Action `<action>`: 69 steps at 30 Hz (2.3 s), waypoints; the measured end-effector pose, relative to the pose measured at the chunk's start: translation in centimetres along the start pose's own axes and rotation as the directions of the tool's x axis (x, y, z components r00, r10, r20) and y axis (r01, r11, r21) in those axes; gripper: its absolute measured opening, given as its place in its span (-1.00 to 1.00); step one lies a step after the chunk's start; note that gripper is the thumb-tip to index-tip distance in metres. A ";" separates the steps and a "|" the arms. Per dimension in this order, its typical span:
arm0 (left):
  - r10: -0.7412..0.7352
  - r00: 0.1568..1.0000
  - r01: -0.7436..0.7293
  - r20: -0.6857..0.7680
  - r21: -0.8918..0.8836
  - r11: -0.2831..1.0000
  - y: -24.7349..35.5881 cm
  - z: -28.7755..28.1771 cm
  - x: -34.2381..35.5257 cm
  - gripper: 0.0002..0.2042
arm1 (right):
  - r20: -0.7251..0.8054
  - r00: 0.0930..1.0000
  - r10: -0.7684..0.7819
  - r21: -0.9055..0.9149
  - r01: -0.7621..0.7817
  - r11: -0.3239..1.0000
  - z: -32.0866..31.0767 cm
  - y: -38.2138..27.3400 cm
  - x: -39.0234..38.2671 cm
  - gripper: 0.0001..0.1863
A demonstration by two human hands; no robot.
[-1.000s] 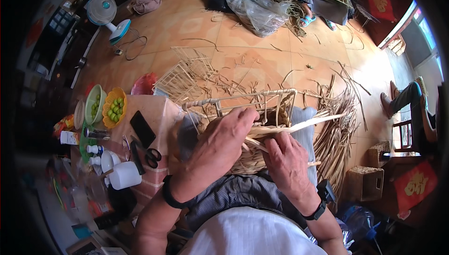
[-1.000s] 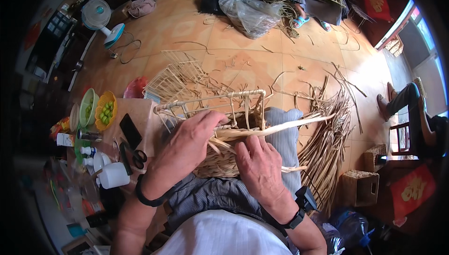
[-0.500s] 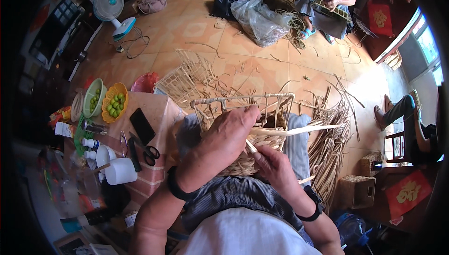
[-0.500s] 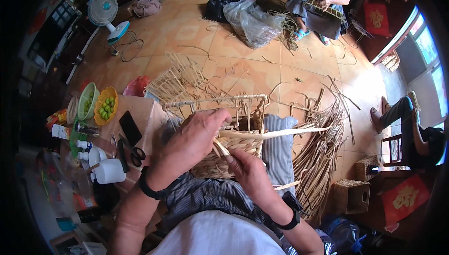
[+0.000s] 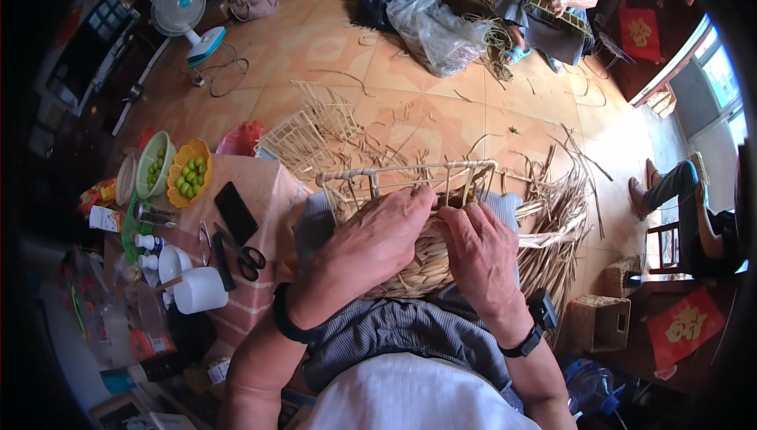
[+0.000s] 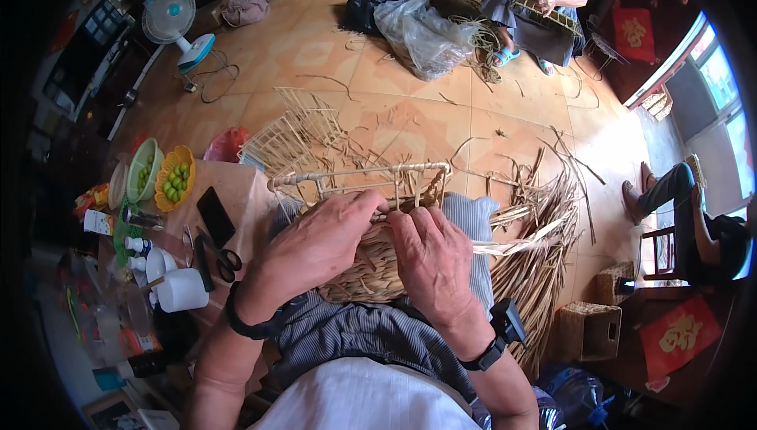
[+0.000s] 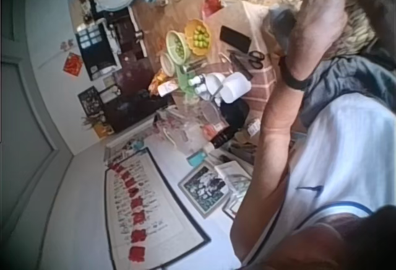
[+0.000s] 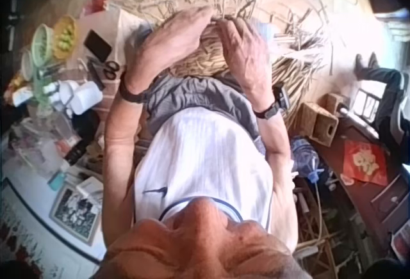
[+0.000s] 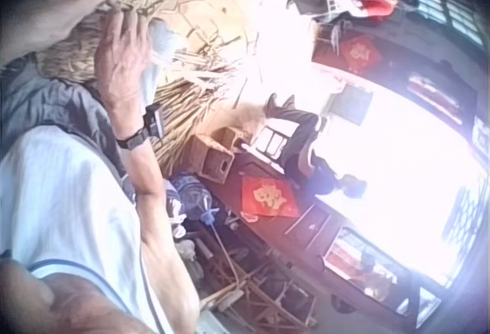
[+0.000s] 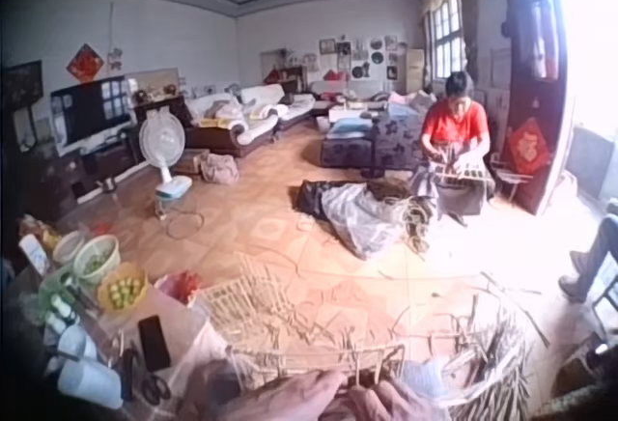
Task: The recorder is weaving a basket using dried plant fibers.
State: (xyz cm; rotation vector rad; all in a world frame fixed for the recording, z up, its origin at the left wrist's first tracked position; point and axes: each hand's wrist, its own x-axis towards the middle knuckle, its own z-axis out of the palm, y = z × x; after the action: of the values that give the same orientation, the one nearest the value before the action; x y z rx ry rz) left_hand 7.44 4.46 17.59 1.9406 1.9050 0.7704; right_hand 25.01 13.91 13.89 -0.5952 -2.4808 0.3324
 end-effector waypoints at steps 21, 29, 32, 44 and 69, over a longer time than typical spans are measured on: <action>-0.206 0.958 0.240 -0.201 0.163 0.957 1.4 5.0 1.5 -0.93 | 0.144 0.964 0.222 0.188 -0.247 0.951 -0.7 -0.6 -1.3 -0.82; -0.098 0.995 0.099 0.022 -0.064 0.993 0.6 1.9 0.5 -0.79 | 0.020 0.982 0.186 0.090 -0.187 0.978 -0.4 -0.1 -1.1 -0.78; -0.108 0.992 0.111 0.066 -0.041 0.993 0.5 1.6 0.7 -0.74 | 0.009 0.984 0.176 0.066 -0.177 0.982 0.1 -0.4 -0.5 -0.73; -0.112 0.994 0.112 0.004 -0.030 0.993 -0.3 1.6 1.0 -0.81 | 0.096 0.982 0.160 -0.049 -0.156 0.987 -0.1 -1.1 1.0 -0.73; -0.158 0.978 0.178 -0.138 0.142 0.974 3.2 1.3 -0.2 -0.59 | 0.089 0.979 0.183 0.089 -0.190 0.978 0.4 -1.6 -0.5 -0.78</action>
State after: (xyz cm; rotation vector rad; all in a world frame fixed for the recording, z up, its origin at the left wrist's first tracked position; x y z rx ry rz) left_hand 10.83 4.26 18.36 1.8232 2.2315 0.7310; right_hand 24.64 12.21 13.93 -0.7905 -2.4733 0.5559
